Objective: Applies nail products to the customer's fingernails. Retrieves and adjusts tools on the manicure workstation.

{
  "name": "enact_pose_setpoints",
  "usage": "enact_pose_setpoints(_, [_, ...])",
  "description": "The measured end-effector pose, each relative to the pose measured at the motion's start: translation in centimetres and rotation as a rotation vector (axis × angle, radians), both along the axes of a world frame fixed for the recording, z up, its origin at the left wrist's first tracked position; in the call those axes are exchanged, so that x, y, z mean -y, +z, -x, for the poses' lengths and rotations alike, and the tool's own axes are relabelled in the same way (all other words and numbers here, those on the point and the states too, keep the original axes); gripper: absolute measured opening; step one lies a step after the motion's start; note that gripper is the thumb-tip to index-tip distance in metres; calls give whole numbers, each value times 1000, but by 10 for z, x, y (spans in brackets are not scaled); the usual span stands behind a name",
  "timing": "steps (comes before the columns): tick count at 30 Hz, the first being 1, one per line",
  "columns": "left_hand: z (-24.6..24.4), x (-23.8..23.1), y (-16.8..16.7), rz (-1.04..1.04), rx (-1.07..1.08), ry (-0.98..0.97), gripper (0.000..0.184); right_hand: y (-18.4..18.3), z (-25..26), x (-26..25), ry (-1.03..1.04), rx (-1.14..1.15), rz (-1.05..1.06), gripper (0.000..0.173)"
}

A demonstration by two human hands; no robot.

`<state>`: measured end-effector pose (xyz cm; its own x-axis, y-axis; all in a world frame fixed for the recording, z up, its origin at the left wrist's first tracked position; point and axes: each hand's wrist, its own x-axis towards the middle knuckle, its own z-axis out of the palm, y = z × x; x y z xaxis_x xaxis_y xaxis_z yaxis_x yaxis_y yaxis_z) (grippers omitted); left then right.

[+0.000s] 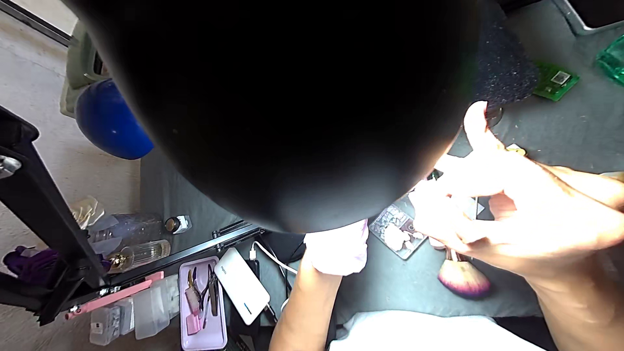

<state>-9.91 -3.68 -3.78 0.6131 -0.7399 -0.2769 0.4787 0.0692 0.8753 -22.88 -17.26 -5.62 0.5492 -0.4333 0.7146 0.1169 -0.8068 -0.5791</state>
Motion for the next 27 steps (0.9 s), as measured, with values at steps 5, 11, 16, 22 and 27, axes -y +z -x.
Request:
enact_pose_setpoints(5, [0,-2,0,-16,-9,-4,26,-1,1,0,-4,-7,-9,21])
enact_pose_setpoints(11, [1,1,1,-6,-8,7,24,0,1,1,10,-11,-22,23])
enact_pose_setpoints(16, [2,-1,0,17,-32,20,25,0,2,1,11,-14,-32,23])
enact_pose_setpoints(22, [-9,13,2,-169,325,-135,10,1,1,1,13,-1,-12,22])
enact_pose_setpoints(27, [2,-4,-1,-12,-51,10,27,0,1,2,21,9,-25,21])
